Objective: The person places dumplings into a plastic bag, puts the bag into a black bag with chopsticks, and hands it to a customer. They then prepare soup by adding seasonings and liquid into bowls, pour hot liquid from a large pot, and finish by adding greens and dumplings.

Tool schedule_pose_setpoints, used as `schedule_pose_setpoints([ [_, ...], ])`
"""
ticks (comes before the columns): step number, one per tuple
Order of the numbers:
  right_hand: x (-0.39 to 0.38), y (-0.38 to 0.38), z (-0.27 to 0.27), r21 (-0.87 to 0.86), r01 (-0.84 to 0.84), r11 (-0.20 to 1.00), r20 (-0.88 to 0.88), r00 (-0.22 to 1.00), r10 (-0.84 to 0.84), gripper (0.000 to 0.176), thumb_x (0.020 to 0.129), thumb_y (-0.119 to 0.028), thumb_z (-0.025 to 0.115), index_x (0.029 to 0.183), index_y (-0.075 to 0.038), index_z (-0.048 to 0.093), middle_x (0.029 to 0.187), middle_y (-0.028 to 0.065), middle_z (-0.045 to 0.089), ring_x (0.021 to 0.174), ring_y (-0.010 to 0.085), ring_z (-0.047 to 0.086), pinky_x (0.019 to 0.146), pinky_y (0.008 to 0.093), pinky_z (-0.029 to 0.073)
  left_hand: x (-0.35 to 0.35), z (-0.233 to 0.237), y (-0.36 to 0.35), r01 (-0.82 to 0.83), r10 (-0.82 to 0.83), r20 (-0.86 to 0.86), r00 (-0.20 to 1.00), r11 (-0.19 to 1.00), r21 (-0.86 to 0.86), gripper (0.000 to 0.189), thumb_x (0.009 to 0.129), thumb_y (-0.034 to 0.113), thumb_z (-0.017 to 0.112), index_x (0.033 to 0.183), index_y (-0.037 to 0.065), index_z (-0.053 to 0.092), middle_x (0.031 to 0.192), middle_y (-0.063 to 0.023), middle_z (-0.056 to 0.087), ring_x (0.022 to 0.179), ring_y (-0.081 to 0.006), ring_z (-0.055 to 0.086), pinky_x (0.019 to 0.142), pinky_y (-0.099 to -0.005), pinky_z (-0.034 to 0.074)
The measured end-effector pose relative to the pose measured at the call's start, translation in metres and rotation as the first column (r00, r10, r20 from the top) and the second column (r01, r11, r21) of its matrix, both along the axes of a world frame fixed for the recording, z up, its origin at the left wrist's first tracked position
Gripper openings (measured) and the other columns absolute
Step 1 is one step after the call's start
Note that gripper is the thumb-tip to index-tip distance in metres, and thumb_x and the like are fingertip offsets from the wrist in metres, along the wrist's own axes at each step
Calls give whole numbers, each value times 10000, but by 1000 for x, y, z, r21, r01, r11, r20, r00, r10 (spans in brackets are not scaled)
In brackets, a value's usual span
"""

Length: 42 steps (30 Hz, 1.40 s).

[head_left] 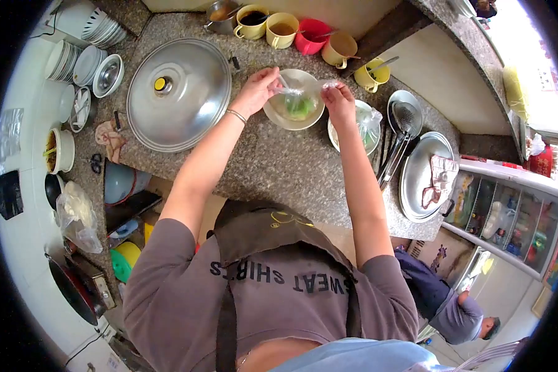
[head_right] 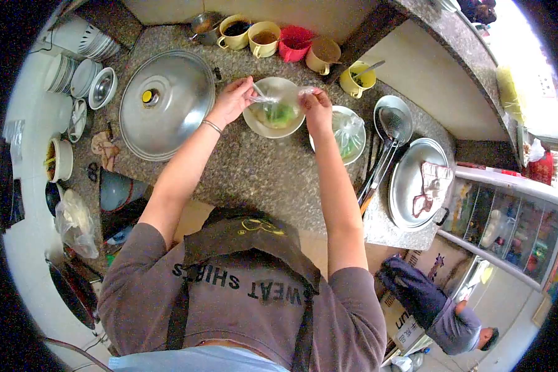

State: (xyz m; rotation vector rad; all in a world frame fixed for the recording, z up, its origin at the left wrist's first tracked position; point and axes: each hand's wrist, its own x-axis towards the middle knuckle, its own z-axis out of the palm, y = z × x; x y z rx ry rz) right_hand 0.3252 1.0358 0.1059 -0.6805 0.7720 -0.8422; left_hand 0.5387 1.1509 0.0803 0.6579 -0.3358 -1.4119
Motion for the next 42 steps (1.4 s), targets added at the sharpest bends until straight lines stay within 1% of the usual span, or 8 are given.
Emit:
schedule_pose_setpoints([
  [5,12,18,35,-442,-247,862,-309,944,113,138,840,-10,557,975,-13,583,850,42,624,770,113,580,709,249,469,-29,60,-9,-48,46,36,998,998,47,210,870,135,605,1067,74,568,998,-57,637,875,-113,587,838,-287,461],
  [7,16,21,58,-698,-452,555,-533,846,19,126,840,-31,565,956,-12,611,838,52,634,755,121,587,681,272,476,-40,68,-13,136,-126,442,888,991,9,298,856,76,594,1144,51,523,993,-51,634,930,-106,580,851,-281,459],
  [12,7,22,74,-640,-529,558,-681,726,-93,186,794,-12,580,975,-26,621,910,132,644,794,230,627,738,311,488,-36,68,-18,141,-109,812,574,989,33,222,865,64,574,1080,20,542,913,-34,633,822,-84,588,771,-232,466],
  [19,-121,-15,96,-626,-634,455,-772,420,-476,636,707,-193,733,1266,-50,468,1268,166,499,1186,325,462,956,403,399,-24,68,-5,-113,87,792,604,993,-23,221,826,44,627,1040,23,579,907,-24,649,804,-64,577,720,-216,469],
  [23,-138,-51,73,-316,-706,634,-949,248,-196,364,749,-217,694,1014,23,623,974,176,654,873,305,628,771,355,476,-45,81,-15,-124,116,827,551,991,-56,170,828,39,621,997,34,607,885,13,628,775,-59,560,704,-203,455],
  [25,-142,-44,85,-394,-663,637,-917,334,-220,270,786,-182,637,969,16,622,945,136,662,829,243,621,744,311,460,-53,87,-14,-157,132,879,458,985,-67,148,826,26,610,974,32,609,838,25,609,724,-39,525,646,-192,430],
  [27,-144,-30,100,-396,-379,836,-640,767,45,190,814,-161,575,901,3,612,877,80,648,802,177,593,754,277,444,-61,116,-5,-75,72,927,367,996,-48,135,829,10,583,961,30,606,776,39,586,670,-17,478,593,-181,390],
  [42,-124,86,221,-477,-57,877,-286,954,-93,118,901,-151,503,860,-48,541,750,-10,556,697,58,480,662,202,376,-130,285,58,570,-379,648,661,815,-104,361,894,86,502,1250,49,458,863,-46,651,555,-2,394,533,-139,346],
])
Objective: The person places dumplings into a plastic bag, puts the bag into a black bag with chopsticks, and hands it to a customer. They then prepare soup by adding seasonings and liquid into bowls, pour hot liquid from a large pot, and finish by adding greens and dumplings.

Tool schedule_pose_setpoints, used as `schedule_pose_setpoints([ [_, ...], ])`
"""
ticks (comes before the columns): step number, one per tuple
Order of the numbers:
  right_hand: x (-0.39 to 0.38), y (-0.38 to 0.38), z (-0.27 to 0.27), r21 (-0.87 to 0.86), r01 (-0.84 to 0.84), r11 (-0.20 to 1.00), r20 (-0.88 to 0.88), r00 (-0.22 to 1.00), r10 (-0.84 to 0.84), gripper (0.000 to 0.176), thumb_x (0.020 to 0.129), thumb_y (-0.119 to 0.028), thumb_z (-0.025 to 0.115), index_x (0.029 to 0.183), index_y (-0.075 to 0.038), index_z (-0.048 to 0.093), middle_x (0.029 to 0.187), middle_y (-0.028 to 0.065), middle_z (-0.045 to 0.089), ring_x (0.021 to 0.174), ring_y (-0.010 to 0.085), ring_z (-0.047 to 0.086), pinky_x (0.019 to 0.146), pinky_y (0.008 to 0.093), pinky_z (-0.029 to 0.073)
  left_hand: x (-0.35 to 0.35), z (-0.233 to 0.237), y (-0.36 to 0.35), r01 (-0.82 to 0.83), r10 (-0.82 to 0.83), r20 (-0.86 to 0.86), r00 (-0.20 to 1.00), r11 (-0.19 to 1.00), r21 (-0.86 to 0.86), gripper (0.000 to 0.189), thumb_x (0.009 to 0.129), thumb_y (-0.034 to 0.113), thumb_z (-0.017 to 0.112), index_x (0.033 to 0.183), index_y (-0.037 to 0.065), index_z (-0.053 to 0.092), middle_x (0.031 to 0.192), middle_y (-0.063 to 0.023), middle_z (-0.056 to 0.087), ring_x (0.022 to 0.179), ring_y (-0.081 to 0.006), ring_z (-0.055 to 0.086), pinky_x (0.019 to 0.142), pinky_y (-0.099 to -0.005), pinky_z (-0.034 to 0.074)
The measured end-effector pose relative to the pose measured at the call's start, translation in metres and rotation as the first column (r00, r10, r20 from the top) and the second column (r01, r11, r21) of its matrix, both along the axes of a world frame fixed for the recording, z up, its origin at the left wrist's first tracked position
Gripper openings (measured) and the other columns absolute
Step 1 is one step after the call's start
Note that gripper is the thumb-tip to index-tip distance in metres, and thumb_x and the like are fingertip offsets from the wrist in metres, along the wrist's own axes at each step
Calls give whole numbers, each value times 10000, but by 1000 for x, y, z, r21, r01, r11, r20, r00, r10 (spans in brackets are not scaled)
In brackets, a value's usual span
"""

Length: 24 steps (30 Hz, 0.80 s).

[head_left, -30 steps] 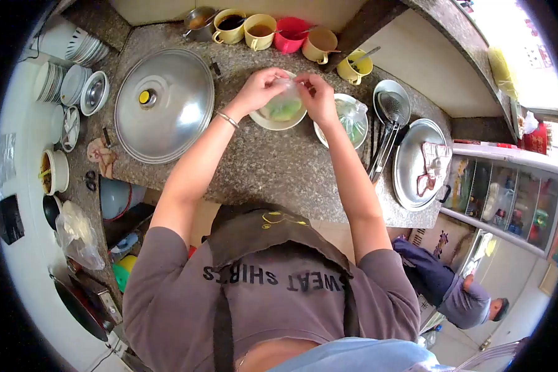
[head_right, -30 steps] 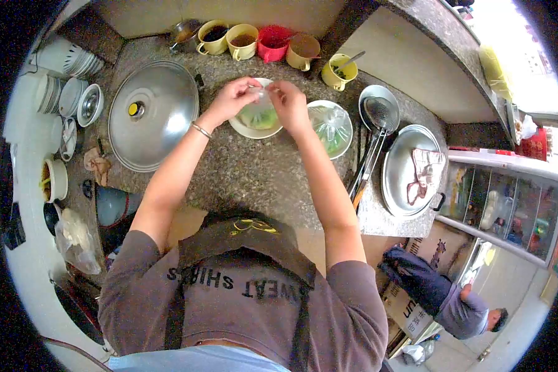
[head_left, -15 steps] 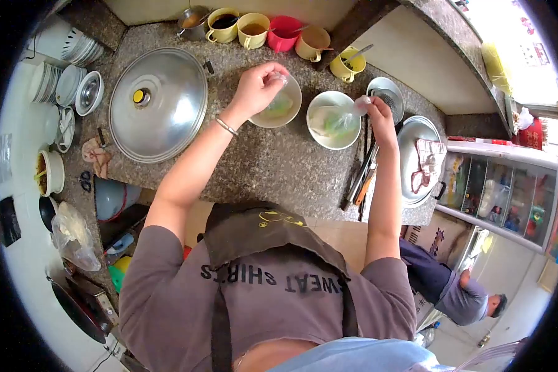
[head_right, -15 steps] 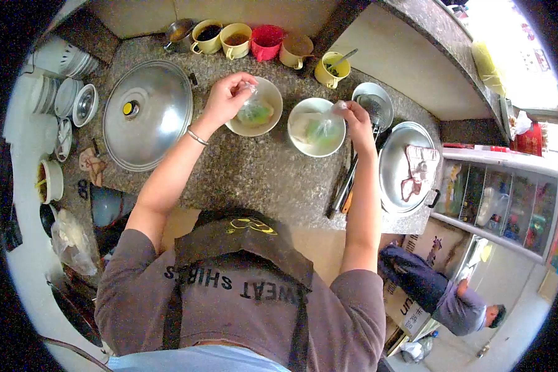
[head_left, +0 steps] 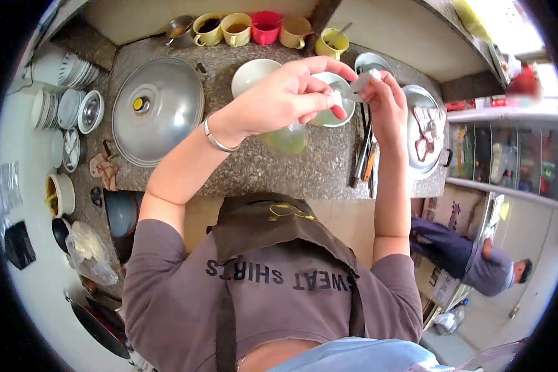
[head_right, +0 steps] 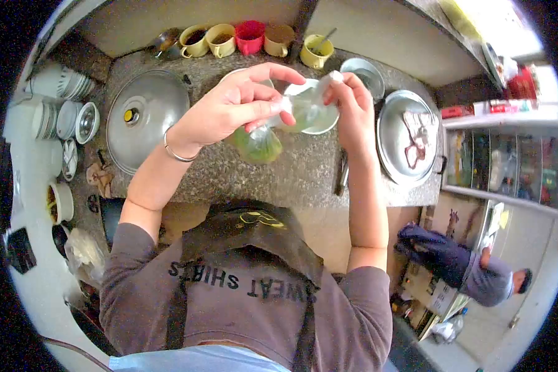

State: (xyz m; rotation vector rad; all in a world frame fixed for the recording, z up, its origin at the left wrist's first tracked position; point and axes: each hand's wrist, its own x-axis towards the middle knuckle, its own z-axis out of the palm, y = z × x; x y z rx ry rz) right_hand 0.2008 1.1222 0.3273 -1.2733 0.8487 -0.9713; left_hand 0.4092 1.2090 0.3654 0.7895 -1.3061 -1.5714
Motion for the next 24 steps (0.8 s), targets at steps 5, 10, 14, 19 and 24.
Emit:
schedule_pose_setpoints([
  [5,-14,62,-2,38,48,998,-13,999,-48,155,922,-171,464,947,-55,564,856,-6,587,776,44,490,682,190,372,-51,-15,5,140,-137,-105,985,990,23,386,887,65,507,1264,71,426,891,-48,650,571,-13,406,547,-143,351],
  [10,-101,103,-35,231,-29,973,178,984,-13,176,929,-211,480,947,-49,545,874,-27,552,814,70,504,765,222,403,-126,-26,13,233,-233,-7,972,973,-3,356,882,35,496,1231,54,431,761,22,575,603,-30,430,563,-175,361],
  [14,-193,147,-14,99,-5,995,40,999,1,120,852,-126,633,891,-61,540,828,-12,577,753,59,524,709,225,425,-211,-20,16,419,-414,126,902,908,-17,374,855,67,561,1206,51,434,736,15,581,641,-19,486,580,-177,402],
  [19,-337,196,-3,77,17,997,-177,984,-3,153,890,-193,591,873,-42,575,738,-32,547,666,40,488,594,199,396,-354,-13,31,548,-475,400,784,832,-84,492,792,149,668,1227,100,444,881,-4,507,617,8,489,523,-150,372],
  [24,-500,237,-9,122,194,973,-255,954,-158,205,909,-223,555,843,-30,574,713,-23,538,648,48,480,591,209,395,-522,-47,38,617,-606,132,784,785,-58,530,794,71,655,1270,61,423,1133,-71,478,789,-73,588,649,-185,464],
])
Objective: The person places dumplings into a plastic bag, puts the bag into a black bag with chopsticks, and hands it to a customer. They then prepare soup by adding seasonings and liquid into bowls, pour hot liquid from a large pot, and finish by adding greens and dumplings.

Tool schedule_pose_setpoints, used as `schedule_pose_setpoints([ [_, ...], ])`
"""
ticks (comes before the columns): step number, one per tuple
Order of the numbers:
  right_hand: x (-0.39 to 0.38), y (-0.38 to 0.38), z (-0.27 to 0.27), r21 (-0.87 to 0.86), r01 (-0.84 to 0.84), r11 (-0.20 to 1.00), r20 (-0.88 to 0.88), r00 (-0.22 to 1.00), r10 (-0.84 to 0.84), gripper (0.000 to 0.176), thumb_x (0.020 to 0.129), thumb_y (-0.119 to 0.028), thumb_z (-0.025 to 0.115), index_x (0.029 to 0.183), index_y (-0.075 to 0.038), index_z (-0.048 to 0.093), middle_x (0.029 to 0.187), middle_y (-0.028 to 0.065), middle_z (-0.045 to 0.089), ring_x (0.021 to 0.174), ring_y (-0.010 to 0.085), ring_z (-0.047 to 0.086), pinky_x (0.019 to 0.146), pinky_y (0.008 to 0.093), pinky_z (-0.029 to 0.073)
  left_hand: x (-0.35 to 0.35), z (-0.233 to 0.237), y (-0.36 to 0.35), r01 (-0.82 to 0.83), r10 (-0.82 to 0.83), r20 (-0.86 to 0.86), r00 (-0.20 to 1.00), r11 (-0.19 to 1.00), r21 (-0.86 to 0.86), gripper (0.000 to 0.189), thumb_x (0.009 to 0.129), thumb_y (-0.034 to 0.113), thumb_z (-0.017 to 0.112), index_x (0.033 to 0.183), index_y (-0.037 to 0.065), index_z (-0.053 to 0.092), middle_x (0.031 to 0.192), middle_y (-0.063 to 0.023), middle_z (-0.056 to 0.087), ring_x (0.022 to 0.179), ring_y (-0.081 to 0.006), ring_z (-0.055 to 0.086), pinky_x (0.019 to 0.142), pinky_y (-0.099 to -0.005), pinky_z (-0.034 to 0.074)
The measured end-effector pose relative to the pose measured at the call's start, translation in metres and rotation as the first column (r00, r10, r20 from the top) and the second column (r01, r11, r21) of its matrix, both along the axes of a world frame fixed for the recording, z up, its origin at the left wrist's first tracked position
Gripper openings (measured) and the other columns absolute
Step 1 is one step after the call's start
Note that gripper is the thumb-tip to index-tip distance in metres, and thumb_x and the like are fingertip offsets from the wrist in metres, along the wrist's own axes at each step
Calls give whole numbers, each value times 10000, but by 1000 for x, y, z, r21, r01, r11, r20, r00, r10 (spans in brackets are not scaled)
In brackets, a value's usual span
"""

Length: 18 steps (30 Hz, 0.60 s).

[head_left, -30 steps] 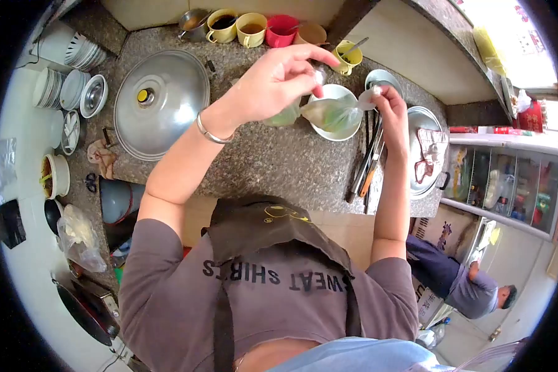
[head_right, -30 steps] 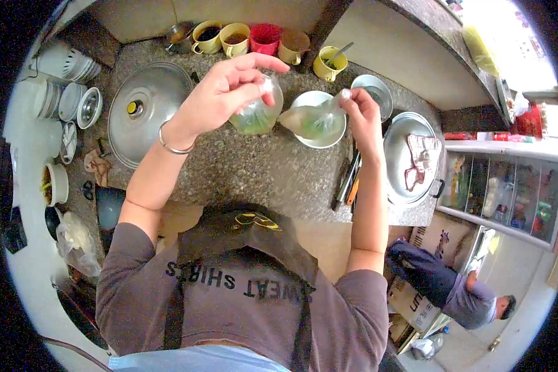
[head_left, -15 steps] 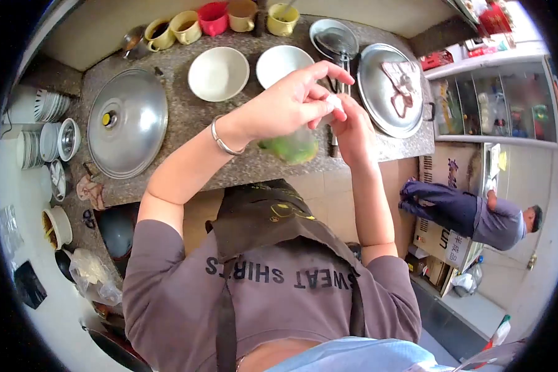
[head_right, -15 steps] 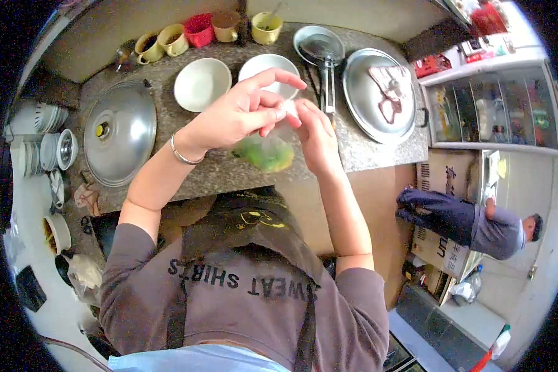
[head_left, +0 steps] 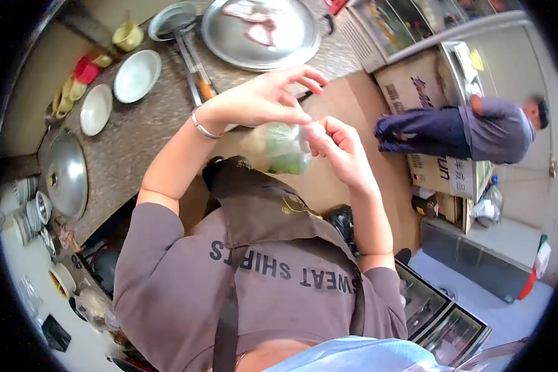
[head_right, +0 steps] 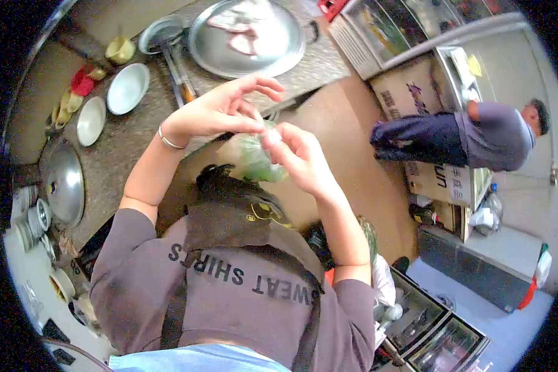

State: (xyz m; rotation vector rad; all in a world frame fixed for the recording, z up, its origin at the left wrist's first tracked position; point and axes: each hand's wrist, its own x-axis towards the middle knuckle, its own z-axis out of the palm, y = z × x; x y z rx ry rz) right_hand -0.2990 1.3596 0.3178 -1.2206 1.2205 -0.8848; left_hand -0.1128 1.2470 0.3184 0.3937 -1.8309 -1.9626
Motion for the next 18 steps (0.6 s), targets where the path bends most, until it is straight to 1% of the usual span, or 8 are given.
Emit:
schedule_pose_setpoints([
  [2,-68,12,-16,36,111,993,-4,994,-111,208,911,-220,550,836,-27,570,705,-22,536,646,49,479,592,211,396,-47,-25,-13,-101,102,-16,995,994,42,560,809,24,623,1315,39,385,1283,-100,442,949,-125,577,808,-242,477],
  [3,-103,13,-23,59,201,978,-3,980,-201,210,913,-216,544,829,-24,566,696,-20,534,645,50,478,594,213,397,-68,-46,-26,-191,190,21,982,980,60,555,818,55,622,1319,48,385,1279,-98,447,961,-142,585,834,-263,476],
  [5,-169,13,-34,69,295,953,1,955,-296,200,905,-199,557,809,-24,556,683,-19,530,640,48,478,596,210,396,-92,-79,-50,-339,309,168,936,920,198,504,857,183,604,1307,73,405,1283,-92,457,996,-163,585,826,-273,479],
  [7,-241,10,-50,79,454,887,14,890,-457,183,895,-177,572,795,-26,550,683,-19,533,637,49,484,599,205,398,-123,-119,-76,-536,458,324,828,817,215,464,856,240,620,1259,78,455,1196,-78,510,939,-142,584,785,-278,477],
  [9,-311,-2,-57,73,512,856,-21,859,-512,163,886,-155,583,793,-24,552,689,-19,542,636,49,489,606,199,399,-160,-158,-104,-650,541,426,726,742,166,430,860,261,623,1225,78,485,1117,-43,560,916,-133,582,748,-266,472],
  [11,-377,-12,-61,84,550,831,-103,834,-542,152,883,-145,579,795,-23,556,692,-19,549,639,47,491,608,198,401,-208,-186,-137,-701,578,435,691,682,208,414,862,262,620,1211,76,500,1097,-40,570,904,-134,585,741,-265,472],
  [14,-463,-45,-50,86,592,802,-198,799,-568,139,877,-129,583,790,-24,560,705,-12,566,649,47,495,620,196,401,-320,-200,-190,-740,627,396,670,603,298,380,853,255,634,1167,68,530,1061,-38,586,879,-131,591,719,-260,473],
  [18,-562,-122,-30,31,579,815,-239,796,-556,135,880,-125,581,792,-25,559,705,-12,567,645,47,493,628,193,401,-491,-168,-244,-534,479,238,845,721,442,302,840,183,637,1108,66,560,971,-27,615,819,-131,607,689,-271,484],
])
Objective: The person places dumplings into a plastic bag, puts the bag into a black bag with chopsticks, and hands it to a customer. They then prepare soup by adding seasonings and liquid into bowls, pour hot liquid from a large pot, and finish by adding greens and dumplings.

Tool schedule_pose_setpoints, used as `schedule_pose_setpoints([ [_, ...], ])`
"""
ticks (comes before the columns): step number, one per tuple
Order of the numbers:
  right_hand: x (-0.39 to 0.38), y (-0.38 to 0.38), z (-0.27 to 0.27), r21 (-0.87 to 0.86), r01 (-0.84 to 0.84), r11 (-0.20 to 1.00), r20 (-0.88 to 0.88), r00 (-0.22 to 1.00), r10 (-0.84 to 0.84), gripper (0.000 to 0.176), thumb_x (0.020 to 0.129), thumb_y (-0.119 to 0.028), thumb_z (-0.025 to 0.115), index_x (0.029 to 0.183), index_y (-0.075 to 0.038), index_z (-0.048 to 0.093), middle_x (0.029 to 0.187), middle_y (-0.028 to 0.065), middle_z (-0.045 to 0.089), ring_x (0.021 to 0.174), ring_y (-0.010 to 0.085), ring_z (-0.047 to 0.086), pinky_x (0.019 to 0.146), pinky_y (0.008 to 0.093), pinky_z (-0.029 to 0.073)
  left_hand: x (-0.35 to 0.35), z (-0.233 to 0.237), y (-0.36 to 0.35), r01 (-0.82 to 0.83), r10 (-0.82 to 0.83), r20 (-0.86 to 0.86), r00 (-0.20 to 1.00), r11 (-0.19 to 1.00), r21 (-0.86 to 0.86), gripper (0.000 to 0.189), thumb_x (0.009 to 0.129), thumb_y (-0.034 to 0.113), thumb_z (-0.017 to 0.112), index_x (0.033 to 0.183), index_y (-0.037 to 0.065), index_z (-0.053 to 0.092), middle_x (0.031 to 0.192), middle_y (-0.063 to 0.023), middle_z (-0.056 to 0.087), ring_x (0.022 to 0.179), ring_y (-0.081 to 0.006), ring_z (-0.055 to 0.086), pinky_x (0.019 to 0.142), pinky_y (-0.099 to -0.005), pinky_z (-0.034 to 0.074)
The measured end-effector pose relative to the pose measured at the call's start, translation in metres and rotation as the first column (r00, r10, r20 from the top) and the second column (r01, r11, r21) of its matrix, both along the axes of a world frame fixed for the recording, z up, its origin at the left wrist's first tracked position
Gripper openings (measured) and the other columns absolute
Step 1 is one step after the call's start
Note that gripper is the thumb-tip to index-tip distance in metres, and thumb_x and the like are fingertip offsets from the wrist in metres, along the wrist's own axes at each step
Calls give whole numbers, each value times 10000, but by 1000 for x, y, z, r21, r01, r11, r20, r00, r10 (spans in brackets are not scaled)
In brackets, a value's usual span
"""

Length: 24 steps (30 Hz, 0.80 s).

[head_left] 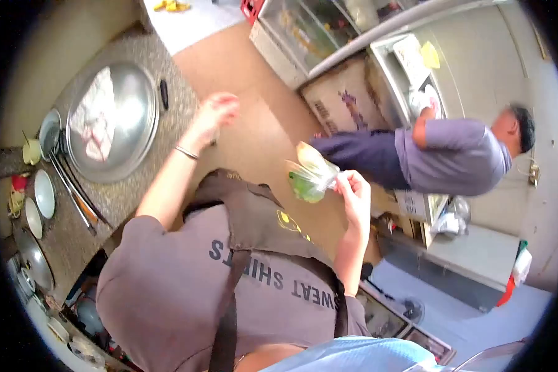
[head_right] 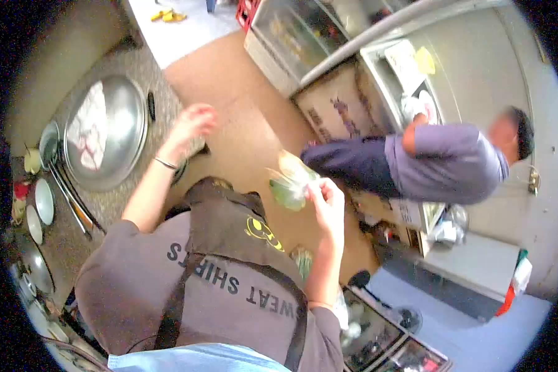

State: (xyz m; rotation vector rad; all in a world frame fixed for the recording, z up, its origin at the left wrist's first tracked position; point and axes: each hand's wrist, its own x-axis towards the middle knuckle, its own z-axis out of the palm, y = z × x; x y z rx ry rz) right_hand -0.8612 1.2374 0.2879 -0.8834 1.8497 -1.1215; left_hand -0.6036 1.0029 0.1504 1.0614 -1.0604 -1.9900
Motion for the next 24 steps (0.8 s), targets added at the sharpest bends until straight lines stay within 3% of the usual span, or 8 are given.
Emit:
schedule_pose_setpoints([
  [4,-97,-113,-6,-18,-43,999,9,999,43,124,875,-107,590,788,-27,556,688,-9,566,636,51,503,608,194,399,-123,29,-56,391,-421,-87,903,888,-240,339,868,189,613,1167,56,526,1077,-28,574,934,-120,570,820,-276,469],
  [6,-125,-178,-22,-41,-119,992,5,993,120,126,870,-106,597,783,-26,554,681,-8,563,629,51,502,600,196,398,-140,24,-89,359,-388,-35,921,880,-311,340,870,179,613,1171,52,520,1102,-30,567,959,-119,562,858,-271,449],
  [8,-157,-235,-39,-52,-238,970,2,971,239,137,858,-110,611,769,-25,550,661,-7,553,616,54,505,590,199,403,-146,-11,-105,243,-266,-48,963,930,-276,339,868,177,615,1169,51,521,1102,-30,568,963,-120,561,868,-271,443],
  [9,-179,-267,-52,-16,-348,937,-96,934,345,144,864,-113,605,768,-19,553,660,-4,553,620,58,514,598,202,413,-144,-38,-113,42,-39,21,999,973,-227,336,872,187,610,1165,48,523,1099,-32,570,957,-118,562,854,-271,448],
  [11,-194,-339,-70,-45,-353,934,90,930,356,158,874,-121,593,766,-13,554,655,-6,549,608,61,507,591,207,415,-120,-48,-143,-284,302,164,939,951,-122,327,868,209,613,1142,48,536,1074,-34,582,918,-116,566,794,-263,458],
  [17,-180,-556,-66,-99,-606,789,270,747,608,124,891,-114,565,796,-34,558,703,-6,546,672,76,500,671,219,407,-60,-31,-179,-795,743,341,576,607,20,264,868,242,614,1088,99,579,964,4,602,824,-93,589,704,-238,469],
  [21,-132,-700,-73,-129,-627,768,450,653,609,72,873,-100,578,825,-47,571,759,12,588,708,76,536,701,210,420,-30,-84,-269,-926,872,312,378,359,119,231,852,223,627,1044,101,584,910,15,607,776,-86,587,650,-226,467],
  [24,-85,-809,-68,-153,-667,730,490,590,642,60,871,-99,575,855,-42,574,782,21,595,720,83,544,717,213,428,-12,-47,-388,-917,888,234,396,398,41,222,863,196,613,1045,74,581,903,-1,613,778,-85,574,655,-225,463],
])
